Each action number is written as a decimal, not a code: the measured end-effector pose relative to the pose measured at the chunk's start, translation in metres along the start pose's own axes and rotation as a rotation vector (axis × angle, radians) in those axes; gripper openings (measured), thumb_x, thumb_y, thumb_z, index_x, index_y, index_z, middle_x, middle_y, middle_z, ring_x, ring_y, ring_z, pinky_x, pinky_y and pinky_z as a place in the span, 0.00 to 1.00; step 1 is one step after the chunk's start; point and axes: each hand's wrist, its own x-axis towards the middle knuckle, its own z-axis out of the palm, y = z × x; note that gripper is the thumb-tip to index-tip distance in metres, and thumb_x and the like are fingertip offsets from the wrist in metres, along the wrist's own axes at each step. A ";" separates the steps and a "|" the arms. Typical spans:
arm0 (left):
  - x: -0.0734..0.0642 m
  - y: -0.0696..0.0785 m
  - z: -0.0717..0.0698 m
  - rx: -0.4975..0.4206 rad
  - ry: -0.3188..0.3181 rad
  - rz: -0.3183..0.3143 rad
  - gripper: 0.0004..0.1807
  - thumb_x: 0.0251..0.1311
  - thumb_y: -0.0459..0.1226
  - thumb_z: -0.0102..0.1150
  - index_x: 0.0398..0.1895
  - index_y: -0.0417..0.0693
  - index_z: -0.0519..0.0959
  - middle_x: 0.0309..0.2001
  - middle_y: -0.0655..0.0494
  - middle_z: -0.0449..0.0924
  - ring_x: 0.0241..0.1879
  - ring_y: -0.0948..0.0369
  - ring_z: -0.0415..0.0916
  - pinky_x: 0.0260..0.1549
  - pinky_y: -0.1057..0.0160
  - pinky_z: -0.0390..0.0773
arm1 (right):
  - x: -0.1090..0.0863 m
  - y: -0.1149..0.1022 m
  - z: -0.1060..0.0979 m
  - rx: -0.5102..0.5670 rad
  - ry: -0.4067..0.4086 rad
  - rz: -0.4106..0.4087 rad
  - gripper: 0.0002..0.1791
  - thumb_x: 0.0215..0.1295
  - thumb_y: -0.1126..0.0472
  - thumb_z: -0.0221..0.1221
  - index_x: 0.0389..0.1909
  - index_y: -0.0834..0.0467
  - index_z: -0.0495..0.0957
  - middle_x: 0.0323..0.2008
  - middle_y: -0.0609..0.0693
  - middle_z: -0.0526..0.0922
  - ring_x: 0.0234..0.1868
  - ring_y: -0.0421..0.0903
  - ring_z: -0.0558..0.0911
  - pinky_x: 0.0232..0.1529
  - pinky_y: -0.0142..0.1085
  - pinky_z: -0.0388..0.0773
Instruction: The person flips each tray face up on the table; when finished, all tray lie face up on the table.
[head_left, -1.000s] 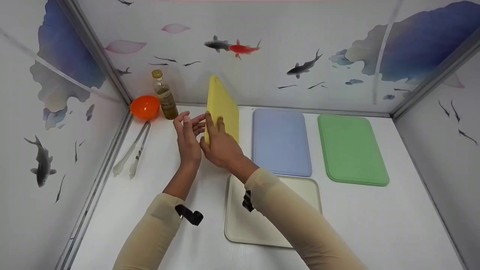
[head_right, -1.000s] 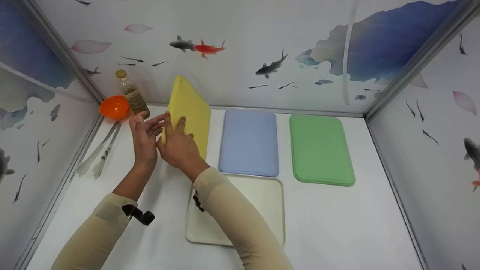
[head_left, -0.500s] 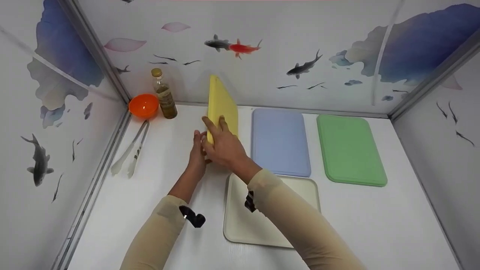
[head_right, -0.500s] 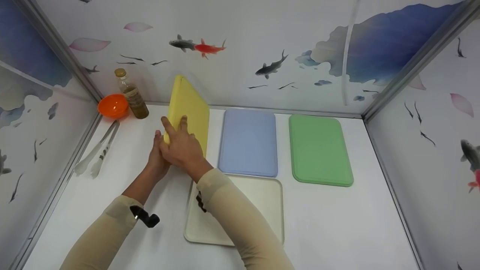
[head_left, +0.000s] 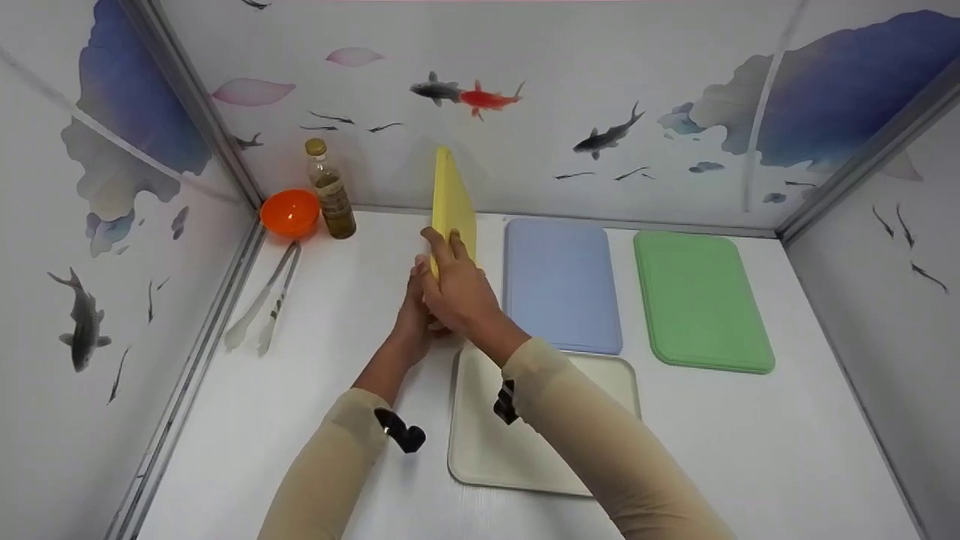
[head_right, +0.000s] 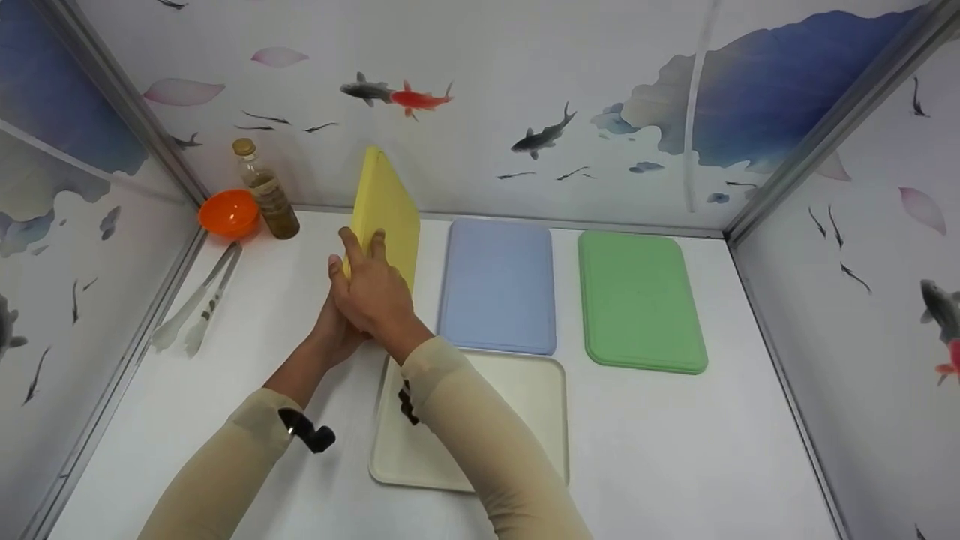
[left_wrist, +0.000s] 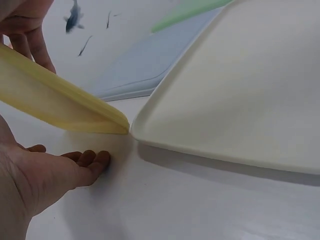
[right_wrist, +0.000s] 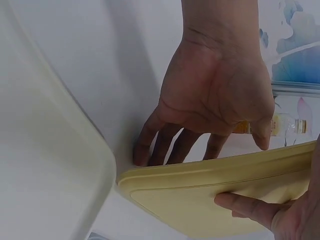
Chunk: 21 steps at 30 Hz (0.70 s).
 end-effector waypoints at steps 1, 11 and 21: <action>0.001 0.000 0.001 -0.010 -0.008 -0.004 0.46 0.76 0.77 0.21 0.75 0.63 0.73 0.43 0.60 0.84 0.39 0.62 0.77 0.39 0.63 0.75 | 0.000 0.001 -0.001 0.009 0.011 -0.007 0.34 0.89 0.36 0.35 0.88 0.40 0.55 0.88 0.68 0.54 0.70 0.73 0.82 0.66 0.66 0.82; 0.001 0.002 0.010 -0.008 0.037 -0.103 0.44 0.79 0.75 0.23 0.81 0.63 0.67 0.51 0.53 0.83 0.51 0.57 0.78 0.55 0.55 0.73 | -0.001 0.012 -0.008 0.093 0.105 -0.019 0.30 0.91 0.44 0.38 0.87 0.46 0.57 0.86 0.67 0.60 0.75 0.68 0.78 0.70 0.67 0.79; 0.003 0.000 0.003 -0.050 0.110 -0.149 0.50 0.79 0.75 0.31 0.93 0.57 0.48 0.86 0.36 0.59 0.84 0.40 0.62 0.83 0.37 0.62 | -0.004 0.028 -0.017 0.213 0.200 -0.030 0.28 0.92 0.47 0.39 0.85 0.48 0.61 0.81 0.60 0.71 0.78 0.61 0.77 0.75 0.61 0.76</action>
